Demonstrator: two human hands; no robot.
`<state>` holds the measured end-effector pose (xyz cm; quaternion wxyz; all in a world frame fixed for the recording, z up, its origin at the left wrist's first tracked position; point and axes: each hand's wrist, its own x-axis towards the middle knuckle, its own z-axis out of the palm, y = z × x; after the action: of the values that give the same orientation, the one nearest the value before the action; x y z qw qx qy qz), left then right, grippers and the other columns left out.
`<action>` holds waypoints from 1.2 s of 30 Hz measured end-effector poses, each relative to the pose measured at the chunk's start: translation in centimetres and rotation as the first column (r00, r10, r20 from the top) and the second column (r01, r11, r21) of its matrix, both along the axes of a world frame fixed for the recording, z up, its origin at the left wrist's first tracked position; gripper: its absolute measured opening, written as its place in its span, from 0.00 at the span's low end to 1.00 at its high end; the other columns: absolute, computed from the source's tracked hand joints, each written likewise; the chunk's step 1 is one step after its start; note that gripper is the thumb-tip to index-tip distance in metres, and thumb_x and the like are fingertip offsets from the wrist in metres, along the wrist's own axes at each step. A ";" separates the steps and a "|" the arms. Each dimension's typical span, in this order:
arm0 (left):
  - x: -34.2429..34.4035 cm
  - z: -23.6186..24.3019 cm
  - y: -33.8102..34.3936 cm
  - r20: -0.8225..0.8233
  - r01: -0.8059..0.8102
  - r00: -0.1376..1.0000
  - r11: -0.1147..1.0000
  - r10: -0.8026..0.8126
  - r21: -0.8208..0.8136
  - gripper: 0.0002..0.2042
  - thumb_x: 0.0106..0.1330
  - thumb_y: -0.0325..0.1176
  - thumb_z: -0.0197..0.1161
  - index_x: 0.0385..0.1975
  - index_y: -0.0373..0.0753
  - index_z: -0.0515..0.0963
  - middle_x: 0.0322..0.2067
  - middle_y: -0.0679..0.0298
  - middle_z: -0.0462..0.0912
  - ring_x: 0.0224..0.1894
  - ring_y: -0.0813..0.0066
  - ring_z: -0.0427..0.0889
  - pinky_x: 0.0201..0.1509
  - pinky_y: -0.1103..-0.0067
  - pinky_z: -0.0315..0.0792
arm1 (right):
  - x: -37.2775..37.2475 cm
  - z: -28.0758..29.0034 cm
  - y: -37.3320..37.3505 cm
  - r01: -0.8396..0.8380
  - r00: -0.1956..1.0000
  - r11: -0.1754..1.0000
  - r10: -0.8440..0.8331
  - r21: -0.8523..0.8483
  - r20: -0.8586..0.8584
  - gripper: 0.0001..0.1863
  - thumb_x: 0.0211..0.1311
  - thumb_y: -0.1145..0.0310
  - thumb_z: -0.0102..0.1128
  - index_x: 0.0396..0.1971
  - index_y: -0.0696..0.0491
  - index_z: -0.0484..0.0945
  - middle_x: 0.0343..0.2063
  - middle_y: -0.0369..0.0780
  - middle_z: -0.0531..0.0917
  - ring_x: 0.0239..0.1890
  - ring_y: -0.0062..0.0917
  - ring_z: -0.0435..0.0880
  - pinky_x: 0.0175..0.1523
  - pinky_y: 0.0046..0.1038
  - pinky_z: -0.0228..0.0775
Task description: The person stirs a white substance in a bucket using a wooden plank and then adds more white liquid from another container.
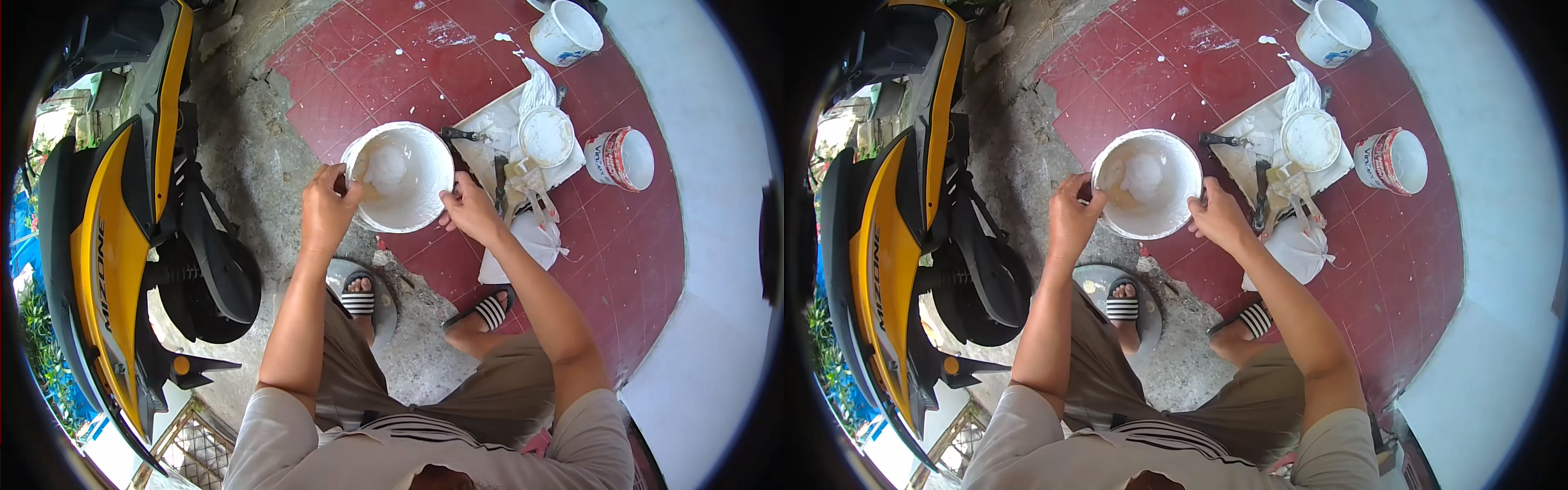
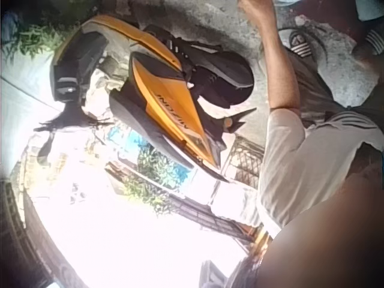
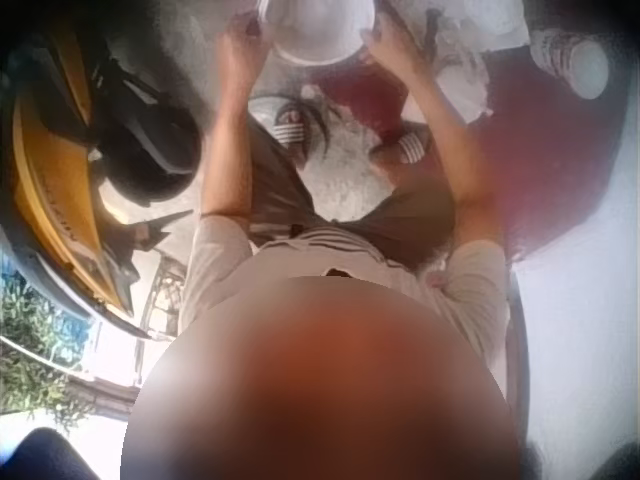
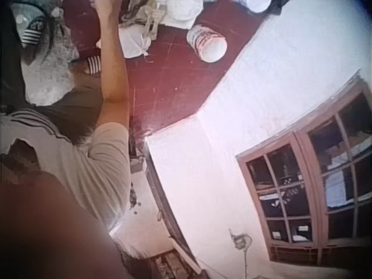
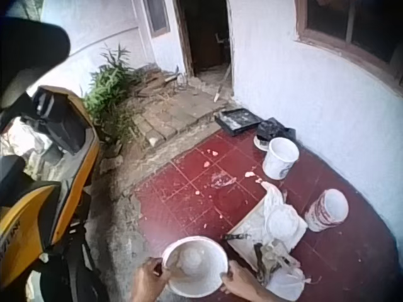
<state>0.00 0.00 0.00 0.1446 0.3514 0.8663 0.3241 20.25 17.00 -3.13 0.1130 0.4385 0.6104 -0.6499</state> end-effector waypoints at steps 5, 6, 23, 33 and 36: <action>1.4 3.8 -1.4 0.078 -0.050 0.996 0.997 0.046 0.051 0.14 0.60 0.27 0.68 0.44 0.29 0.84 0.30 0.54 0.83 0.30 0.66 0.85 0.40 0.73 0.79 | 1.0 2.7 -0.6 -0.028 0.999 0.905 0.017 0.425 0.030 0.19 0.65 0.68 0.57 0.50 0.65 0.69 0.41 0.61 0.82 0.47 0.57 0.83 0.53 0.50 0.73; 1.5 5.2 -2.1 0.097 -0.072 0.993 0.995 0.065 0.070 0.13 0.61 0.27 0.68 0.44 0.29 0.84 0.31 0.55 0.83 0.30 0.68 0.85 0.40 0.73 0.79 | 1.0 4.2 -1.2 -0.038 0.999 0.906 0.025 0.421 0.038 0.19 0.65 0.68 0.57 0.50 0.65 0.69 0.41 0.61 0.82 0.47 0.57 0.83 0.53 0.50 0.73; -2.2 22.9 -11.9 0.486 -0.202 0.850 0.978 0.201 -0.051 0.17 0.66 0.28 0.68 0.51 0.27 0.78 0.33 0.59 0.86 0.31 0.79 0.83 0.31 0.78 0.79 | -4.5 29.4 -7.6 -0.095 0.995 0.802 0.081 0.590 0.050 0.22 0.63 0.67 0.57 0.54 0.65 0.75 0.52 0.60 0.80 0.54 0.56 0.80 0.62 0.47 0.72; -12.4 29.3 -9.3 0.366 -0.179 0.898 0.963 0.243 -0.200 0.14 0.59 0.30 0.69 0.43 0.31 0.78 0.26 0.61 0.82 0.27 0.72 0.81 0.36 0.72 0.77 | -13.9 32.4 -7.2 -0.043 0.999 0.861 0.036 0.506 0.024 0.20 0.64 0.64 0.59 0.51 0.61 0.77 0.47 0.57 0.81 0.52 0.53 0.80 0.59 0.48 0.72; -15.9 30.1 -6.0 0.351 -0.177 0.906 0.964 0.238 -0.196 0.13 0.58 0.30 0.69 0.40 0.32 0.78 0.25 0.60 0.82 0.27 0.70 0.81 0.37 0.71 0.76 | -17.3 32.3 -4.3 -0.014 1.000 0.872 0.005 0.489 0.021 0.20 0.64 0.64 0.58 0.51 0.61 0.77 0.46 0.56 0.82 0.51 0.53 0.81 0.57 0.48 0.73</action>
<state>-15.89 -6.00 30.07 0.2980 0.1767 0.8790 0.3278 3.00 12.71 29.17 0.0075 0.4562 0.7559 -0.4695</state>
